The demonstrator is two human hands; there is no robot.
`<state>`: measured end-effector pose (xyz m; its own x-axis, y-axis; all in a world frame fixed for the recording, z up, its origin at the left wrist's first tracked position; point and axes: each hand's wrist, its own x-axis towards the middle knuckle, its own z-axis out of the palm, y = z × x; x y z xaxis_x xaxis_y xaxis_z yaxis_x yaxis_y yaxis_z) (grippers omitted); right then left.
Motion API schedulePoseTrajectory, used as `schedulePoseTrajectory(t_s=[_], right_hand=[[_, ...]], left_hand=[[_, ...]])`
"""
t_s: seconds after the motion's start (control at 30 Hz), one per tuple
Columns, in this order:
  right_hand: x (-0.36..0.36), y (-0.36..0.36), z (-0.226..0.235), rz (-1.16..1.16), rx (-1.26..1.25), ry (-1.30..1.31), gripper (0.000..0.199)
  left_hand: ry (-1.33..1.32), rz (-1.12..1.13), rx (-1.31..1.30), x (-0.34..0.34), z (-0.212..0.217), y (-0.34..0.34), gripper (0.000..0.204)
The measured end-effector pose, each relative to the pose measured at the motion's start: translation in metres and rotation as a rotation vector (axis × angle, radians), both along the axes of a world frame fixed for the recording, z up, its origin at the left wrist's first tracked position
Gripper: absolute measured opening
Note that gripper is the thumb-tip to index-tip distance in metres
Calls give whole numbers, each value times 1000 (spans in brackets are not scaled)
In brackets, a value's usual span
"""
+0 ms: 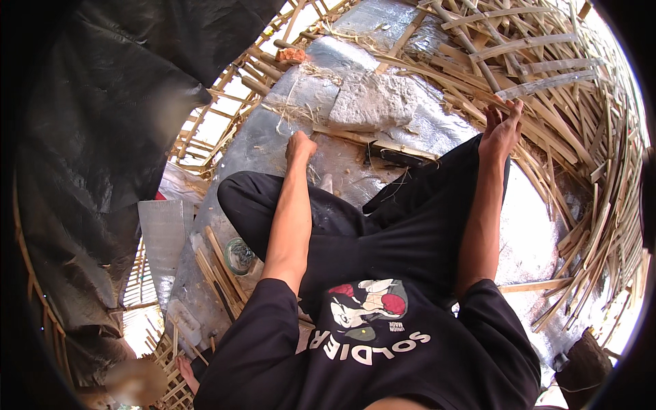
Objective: The person saws a long bamboo strip with a hand-held blade while sitting on a floor, then places the strip against a larger bamboo frame and hammers it into place.
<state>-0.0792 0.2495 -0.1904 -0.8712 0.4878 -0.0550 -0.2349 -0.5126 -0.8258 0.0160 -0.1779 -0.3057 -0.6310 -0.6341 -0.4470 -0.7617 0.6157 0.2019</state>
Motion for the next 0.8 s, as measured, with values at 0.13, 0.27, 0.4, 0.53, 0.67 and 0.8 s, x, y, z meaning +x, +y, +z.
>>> schedulePoseTrajectory(t_s=[0.13,0.27,0.4,0.53,0.67,0.8], right_hand=[[5,-1,8,-16,-32,-10,39],[3,6,2,-11,-52,10,41],[2,10,-2,-17,-48,-16,42],[2,6,-1,0,-52,-16,42],[0,4,-5,10,-65,-23,41],[-3,8,-6,51,-44,-42,44]], left_hand=[[-59,45,-30,-2,8,-2,40],[-37,38,-111,-1,8,2,41],[-51,-13,-136,0,26,13,39],[-90,-31,-163,0,34,16,37],[-89,-16,-162,1,27,8,37],[-143,-35,-173,-1,33,12,37]])
